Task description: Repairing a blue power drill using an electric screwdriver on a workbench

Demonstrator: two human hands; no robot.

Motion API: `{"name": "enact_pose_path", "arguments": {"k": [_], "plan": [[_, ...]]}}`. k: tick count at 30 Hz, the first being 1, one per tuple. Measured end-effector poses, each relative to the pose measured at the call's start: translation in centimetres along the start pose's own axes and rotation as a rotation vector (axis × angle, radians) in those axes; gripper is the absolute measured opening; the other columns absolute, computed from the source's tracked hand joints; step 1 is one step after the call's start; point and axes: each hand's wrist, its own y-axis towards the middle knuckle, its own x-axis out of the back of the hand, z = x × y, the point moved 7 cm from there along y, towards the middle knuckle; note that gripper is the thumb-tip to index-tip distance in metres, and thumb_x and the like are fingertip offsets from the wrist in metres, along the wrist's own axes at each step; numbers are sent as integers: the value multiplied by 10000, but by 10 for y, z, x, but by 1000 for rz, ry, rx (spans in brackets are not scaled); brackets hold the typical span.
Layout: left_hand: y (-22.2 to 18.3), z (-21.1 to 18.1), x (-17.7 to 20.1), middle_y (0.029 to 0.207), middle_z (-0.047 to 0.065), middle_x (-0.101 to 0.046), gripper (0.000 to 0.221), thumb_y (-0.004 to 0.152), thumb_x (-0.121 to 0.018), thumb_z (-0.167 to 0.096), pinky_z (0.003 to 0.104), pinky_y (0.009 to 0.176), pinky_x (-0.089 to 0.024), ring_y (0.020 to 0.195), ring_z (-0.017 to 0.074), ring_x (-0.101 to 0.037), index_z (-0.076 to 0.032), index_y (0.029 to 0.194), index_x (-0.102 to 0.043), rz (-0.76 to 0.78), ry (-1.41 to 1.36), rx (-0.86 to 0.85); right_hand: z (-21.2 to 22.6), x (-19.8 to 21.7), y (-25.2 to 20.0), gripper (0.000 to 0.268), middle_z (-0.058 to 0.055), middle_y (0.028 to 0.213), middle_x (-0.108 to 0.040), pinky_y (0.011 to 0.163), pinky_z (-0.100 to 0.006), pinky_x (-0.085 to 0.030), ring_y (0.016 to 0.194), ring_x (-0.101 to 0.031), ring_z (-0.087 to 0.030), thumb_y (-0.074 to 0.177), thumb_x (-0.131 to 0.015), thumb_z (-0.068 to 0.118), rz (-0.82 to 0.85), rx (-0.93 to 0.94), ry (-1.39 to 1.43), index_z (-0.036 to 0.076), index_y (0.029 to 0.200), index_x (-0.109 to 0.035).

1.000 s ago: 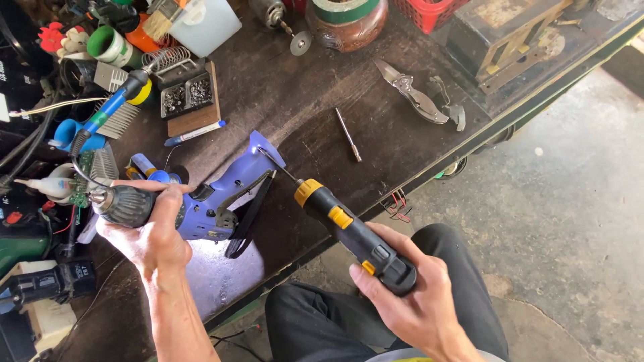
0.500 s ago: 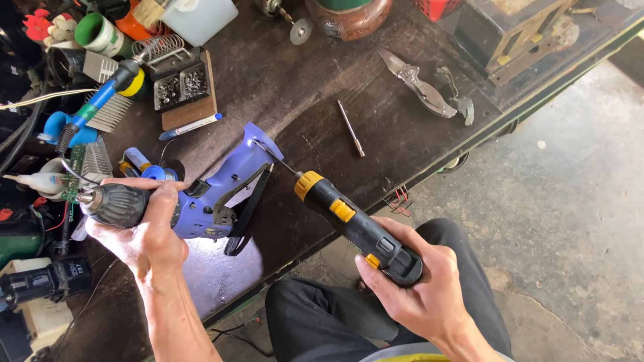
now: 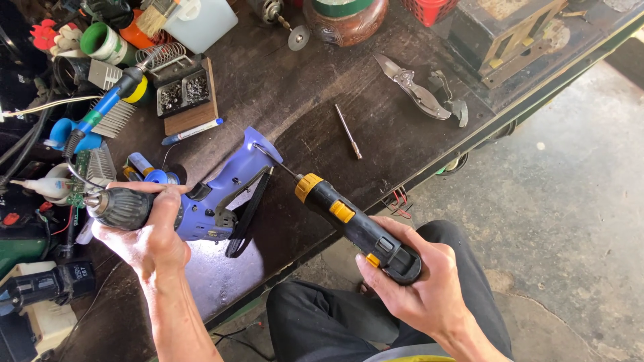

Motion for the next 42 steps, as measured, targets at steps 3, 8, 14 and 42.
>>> {"name": "enact_pose_path", "arguments": {"k": [3,8,14,42], "plan": [[-1,0,0,798,112,-685,78,790,-657,-30,313,939,-566,720,167,-665,-65,849,-618,-6,-11,2,-2,0,-1,401,66,692,-717,590,-189,-536,506,-627,-52,800,-795,217,0,9,-19,92,1170,-706],[-1,0,1,814,129,-690,92,804,-677,-33,301,909,-555,731,171,-663,-57,865,-613,-8,-3,-28,-7,0,-1,403,76,664,-696,580,-188,-521,497,-581,-50,788,-797,223,-1,-17,-24,108,1166,-714],[-1,1,0,791,109,-679,111,792,-667,-30,325,949,-590,709,170,-672,-71,869,-598,-11,-40,7,-9,0,-2,399,66,672,-681,576,-193,-515,487,-578,-58,793,-802,215,-1,2,-8,88,1160,-708],[1,3,0,806,137,-685,86,806,-655,-40,349,891,-589,721,195,-684,-46,885,-621,29,-25,-7,-11,4,-2,421,81,669,-672,591,-187,-513,511,-534,-59,780,-801,241,8,-25,-40,109,1172,-723]]}}
